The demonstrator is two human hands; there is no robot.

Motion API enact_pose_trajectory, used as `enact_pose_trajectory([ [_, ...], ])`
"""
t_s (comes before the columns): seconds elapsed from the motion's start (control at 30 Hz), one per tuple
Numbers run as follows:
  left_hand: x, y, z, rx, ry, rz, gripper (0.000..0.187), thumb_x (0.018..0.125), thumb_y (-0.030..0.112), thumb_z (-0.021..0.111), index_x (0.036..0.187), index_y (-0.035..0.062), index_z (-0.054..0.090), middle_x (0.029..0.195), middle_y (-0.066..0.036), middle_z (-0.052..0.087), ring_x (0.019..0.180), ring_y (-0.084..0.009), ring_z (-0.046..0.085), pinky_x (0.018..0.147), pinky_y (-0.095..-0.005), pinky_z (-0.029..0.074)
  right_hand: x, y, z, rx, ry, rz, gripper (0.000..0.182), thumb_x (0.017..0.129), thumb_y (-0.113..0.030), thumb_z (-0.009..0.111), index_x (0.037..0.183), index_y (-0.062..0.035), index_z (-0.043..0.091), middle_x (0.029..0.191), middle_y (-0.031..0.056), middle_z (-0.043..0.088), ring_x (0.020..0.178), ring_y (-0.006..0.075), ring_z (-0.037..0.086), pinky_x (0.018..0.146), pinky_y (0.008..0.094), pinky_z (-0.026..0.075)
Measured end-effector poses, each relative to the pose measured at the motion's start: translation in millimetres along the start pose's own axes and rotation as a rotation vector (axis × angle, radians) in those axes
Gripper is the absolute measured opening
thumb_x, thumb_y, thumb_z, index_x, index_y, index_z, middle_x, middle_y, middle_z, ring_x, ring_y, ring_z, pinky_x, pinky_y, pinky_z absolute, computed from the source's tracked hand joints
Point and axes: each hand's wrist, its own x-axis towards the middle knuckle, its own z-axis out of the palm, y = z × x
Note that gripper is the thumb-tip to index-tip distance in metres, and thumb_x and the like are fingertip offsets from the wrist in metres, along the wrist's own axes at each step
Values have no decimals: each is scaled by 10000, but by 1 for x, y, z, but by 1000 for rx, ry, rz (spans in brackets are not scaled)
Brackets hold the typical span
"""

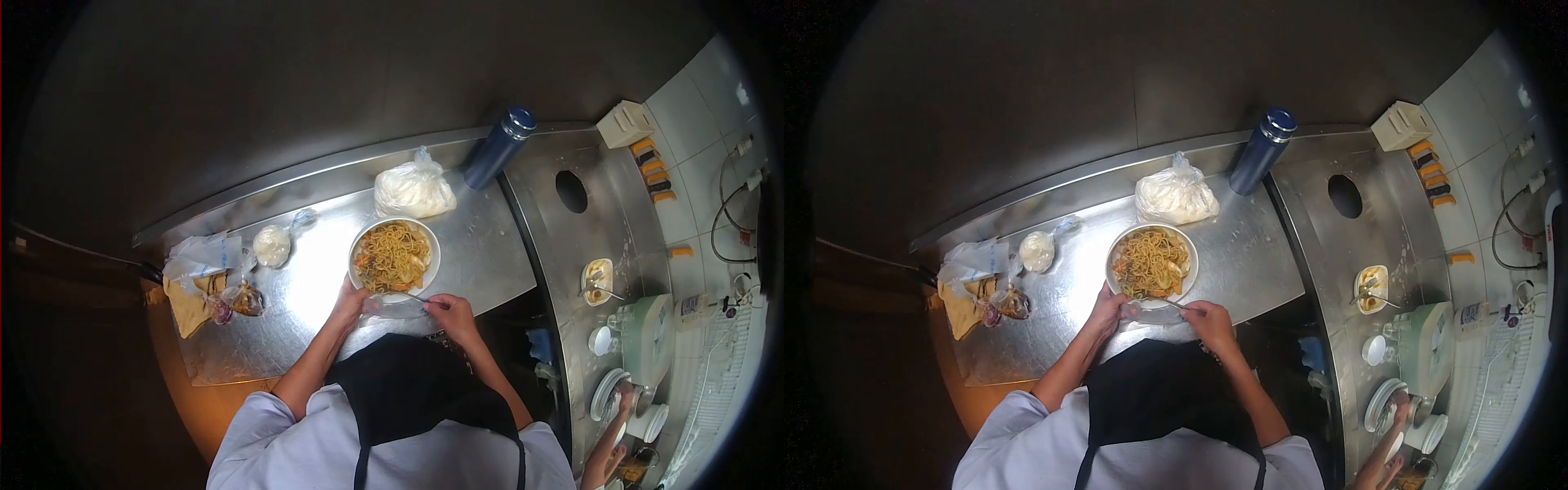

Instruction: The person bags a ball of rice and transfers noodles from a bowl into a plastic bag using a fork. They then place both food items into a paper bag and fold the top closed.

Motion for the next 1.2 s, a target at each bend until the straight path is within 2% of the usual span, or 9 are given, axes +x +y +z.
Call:
enact_pose_trajectory([
  [0.07, -2, 1, 0, -13, 13, -4, 742, 833, -127, 511, 1521, 73, 320, 1255, -163, 621, 898, -234, 707, 559, -289, 617, -3, -15, -2, -301, 66, -185, 230, 918, -197, 756, 1066, -23, 738, 795, 93, 738, 732, 200, 714, 669, 357, 535],
  [0.17, -1, -5, -6, -15, 11, 1, 741, 836, -125, 515, 1522, 71, 317, 1243, -166, 625, 877, -228, 706, 559, -285, 617, -9, -42, -8, -426, 89, -298, 186, 908, -183, 743, 1013, -33, 709, 792, 160, 711, 751, 318, 714, 683, 425, 524],
  [0.27, -2, -4, -6, -28, 14, -3, 736, 842, -122, 516, 1523, 71, 311, 1230, -169, 628, 841, -221, 702, 559, -282, 618, -29, -75, -15, -482, 153, -369, 124, 924, -147, 705, 961, -31, 682, 784, 199, 686, 789, 397, 686, 680, 455, 519],
  [0.37, 6, -7, -9, -90, -1, -1, 726, 849, -116, 517, 1519, 71, 307, 1226, -171, 626, 812, -216, 698, 561, -285, 621, -50, -108, -26, -657, 200, -481, 110, 911, -66, 670, 1014, -39, 699, 808, 190, 683, 802, 399, 684, 674, 463, 525],
  [0.47, 10, -9, -13, -103, -21, 4, 720, 854, -111, 518, 1517, 71, 305, 1238, -172, 621, 813, -214, 700, 566, -288, 626, -58, -126, -36, -728, 328, -669, 213, 868, 5, 654, 1062, -54, 719, 826, 173, 673, 769, 383, 681, 662, 455, 533],
  [0.6, 12, -6, -11, -104, -33, -8, 739, 849, -112, 517, 1527, 71, 287, 1260, -178, 614, 831, -219, 707, 570, -291, 631, -34, -114, -51, -857, 477, -713, 373, 780, 26, 648, 1130, -75, 732, 828, 134, 635, 730, 351, 664, 656, 437, 547],
  [0.8, 13, 4, 2, -91, -36, 44, 777, 841, -117, 508, 1550, 67, 251, 1286, -183, 603, 851, -226, 714, 563, -288, 632, 6, -77, -38, -854, 375, -737, 432, 749, 23, 654, 1158, -97, 727, 829, 115, 620, 738, 327, 663, 658, 428, 549],
  [1.1, 24, 4, -7, -78, -22, 39, 765, 850, -126, 491, 1552, 65, 253, 1312, -186, 580, 877, -224, 700, 589, -291, 633, -20, -74, -25, -961, 261, -752, 423, 743, 4, 655, 1151, -97, 709, 823, 85, 586, 740, 289, 648, 647, 406, 547],
  [1.2, 21, 4, -10, -122, -34, 44, 754, 859, -125, 485, 1551, 64, 255, 1325, -189, 569, 913, -228, 693, 593, -297, 630, -24, -81, -33, -969, 290, -807, 432, 735, -2, 660, 1157, -84, 703, 841, 75, 588, 752, 280, 647, 658, 393, 552],
])
